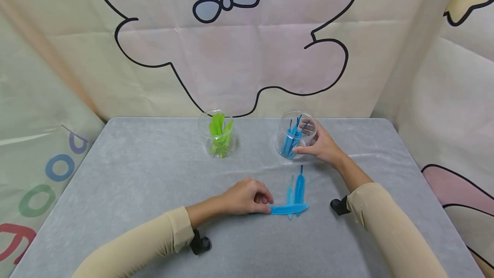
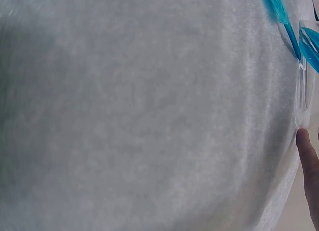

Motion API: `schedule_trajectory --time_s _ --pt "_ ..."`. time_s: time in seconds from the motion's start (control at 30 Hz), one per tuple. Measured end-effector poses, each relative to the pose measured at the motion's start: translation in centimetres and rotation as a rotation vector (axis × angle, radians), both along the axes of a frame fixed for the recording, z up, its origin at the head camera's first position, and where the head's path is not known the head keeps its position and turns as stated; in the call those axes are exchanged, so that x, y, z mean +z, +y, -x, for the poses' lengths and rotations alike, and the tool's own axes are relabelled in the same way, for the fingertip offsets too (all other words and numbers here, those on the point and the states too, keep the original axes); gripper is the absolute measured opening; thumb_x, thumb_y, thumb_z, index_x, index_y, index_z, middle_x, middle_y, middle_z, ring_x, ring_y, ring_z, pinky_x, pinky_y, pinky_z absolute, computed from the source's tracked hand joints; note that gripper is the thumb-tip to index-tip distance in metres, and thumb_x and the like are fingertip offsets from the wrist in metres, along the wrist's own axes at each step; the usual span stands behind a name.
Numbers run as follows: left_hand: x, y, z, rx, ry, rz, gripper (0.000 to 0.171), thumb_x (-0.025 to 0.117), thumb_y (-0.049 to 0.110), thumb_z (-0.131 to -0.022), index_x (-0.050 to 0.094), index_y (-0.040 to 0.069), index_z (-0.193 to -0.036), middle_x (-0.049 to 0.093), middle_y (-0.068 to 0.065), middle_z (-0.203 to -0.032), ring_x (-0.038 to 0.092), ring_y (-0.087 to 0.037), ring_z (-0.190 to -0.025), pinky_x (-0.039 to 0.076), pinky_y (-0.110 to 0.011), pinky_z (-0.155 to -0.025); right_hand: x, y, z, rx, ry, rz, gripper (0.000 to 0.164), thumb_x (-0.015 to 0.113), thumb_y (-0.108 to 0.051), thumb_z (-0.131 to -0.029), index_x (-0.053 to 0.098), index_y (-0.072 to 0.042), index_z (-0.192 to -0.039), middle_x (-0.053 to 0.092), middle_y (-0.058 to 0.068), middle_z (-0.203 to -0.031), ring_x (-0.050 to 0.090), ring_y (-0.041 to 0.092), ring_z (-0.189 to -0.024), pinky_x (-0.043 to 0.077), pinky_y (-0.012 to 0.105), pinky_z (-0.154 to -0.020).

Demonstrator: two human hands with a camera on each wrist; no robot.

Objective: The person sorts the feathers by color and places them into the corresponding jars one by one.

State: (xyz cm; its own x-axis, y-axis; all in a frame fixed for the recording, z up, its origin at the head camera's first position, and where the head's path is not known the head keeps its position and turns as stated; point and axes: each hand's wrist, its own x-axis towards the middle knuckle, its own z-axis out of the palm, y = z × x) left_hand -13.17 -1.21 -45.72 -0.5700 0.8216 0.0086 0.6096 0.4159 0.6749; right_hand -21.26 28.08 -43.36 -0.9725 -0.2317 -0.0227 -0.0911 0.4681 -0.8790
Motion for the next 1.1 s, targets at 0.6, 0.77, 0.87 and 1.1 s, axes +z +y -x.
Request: schedule_trajectory --time_s 0.6,0.77,0.87,1.1 --pt "0.14 0.27 -0.4 0.003 0.061 0.028 0.007 0.083 0.024 -0.082 0.078 0.02 -0.086 0.062 0.016 -0.078 0.053 0.006 -0.072 0.04 -0.009 -0.064 -0.04 -0.02 0.07 0.004 -0.002 -0.027 0.09 0.083 -0.017 -0.083 0.026 -0.009 -0.152 0.04 0.016 -0.149 0.037 0.035 -0.137 0.038 0.058 -0.106" --pt "0.22 0.32 -0.35 -0.005 0.043 0.027 0.005 0.081 0.023 -0.084 0.078 0.02 -0.086 0.063 0.017 -0.077 0.052 0.009 -0.071 0.041 -0.01 -0.064 -0.05 0.04 0.06 0.008 -0.003 -0.019 0.089 0.083 -0.016 -0.083 0.026 -0.007 -0.152 0.039 0.016 -0.15 0.036 0.036 -0.138 0.036 0.059 -0.107" --pt "0.3 0.39 -0.3 -0.008 0.025 0.026 0.005 0.079 0.023 -0.086 0.078 0.018 -0.085 0.063 0.017 -0.075 0.052 0.009 -0.068 0.042 -0.01 -0.063 -0.02 0.04 0.04 0.003 -0.006 -0.017 0.089 0.082 -0.016 -0.083 0.026 -0.008 -0.152 0.04 0.016 -0.15 0.036 0.036 -0.138 0.036 0.058 -0.107" --pt "0.48 0.79 -0.28 0.006 0.005 0.07 0.009 0.076 0.022 -0.089 0.076 0.019 -0.081 0.06 0.018 -0.069 0.05 0.007 -0.063 0.041 -0.011 -0.059 0.25 -0.1 -0.09 -0.004 -0.018 0.01 0.088 0.083 -0.011 -0.082 0.028 -0.009 -0.151 0.04 0.014 -0.15 0.036 0.033 -0.138 0.037 0.056 -0.107"
